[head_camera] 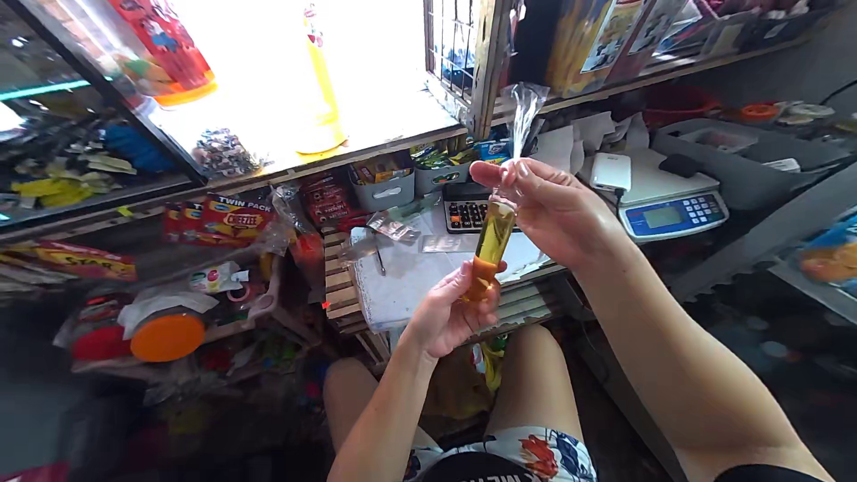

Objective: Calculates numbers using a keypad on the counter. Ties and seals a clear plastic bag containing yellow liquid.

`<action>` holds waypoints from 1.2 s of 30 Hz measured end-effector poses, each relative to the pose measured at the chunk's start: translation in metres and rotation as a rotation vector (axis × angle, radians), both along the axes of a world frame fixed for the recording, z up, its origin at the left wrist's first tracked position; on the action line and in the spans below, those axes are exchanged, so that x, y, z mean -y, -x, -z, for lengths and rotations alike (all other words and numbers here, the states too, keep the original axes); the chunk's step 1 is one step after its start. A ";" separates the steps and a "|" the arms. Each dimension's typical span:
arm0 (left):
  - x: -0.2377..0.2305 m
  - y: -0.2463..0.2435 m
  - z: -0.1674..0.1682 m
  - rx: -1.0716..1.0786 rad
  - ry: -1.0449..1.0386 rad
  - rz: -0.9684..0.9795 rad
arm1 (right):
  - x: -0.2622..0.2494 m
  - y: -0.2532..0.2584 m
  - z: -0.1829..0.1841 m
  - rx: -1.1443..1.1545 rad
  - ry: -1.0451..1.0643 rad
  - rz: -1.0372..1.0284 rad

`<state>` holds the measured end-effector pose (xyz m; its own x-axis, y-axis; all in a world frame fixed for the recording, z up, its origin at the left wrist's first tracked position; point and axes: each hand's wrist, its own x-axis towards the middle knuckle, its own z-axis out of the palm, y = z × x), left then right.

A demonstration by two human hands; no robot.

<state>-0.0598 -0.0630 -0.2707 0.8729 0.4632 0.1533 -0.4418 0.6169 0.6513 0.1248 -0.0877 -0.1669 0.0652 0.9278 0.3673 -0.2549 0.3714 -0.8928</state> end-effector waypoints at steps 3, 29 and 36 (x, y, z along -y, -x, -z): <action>0.011 -0.008 0.001 -0.213 -0.390 -0.660 | 0.007 0.005 0.005 0.064 0.004 0.130; 0.015 -0.019 0.031 -0.181 -0.464 -0.091 | 0.046 -0.007 0.060 -0.007 0.008 0.081; 0.018 -0.042 0.031 -0.245 -0.683 -0.283 | 0.062 -0.012 0.082 0.014 0.034 0.152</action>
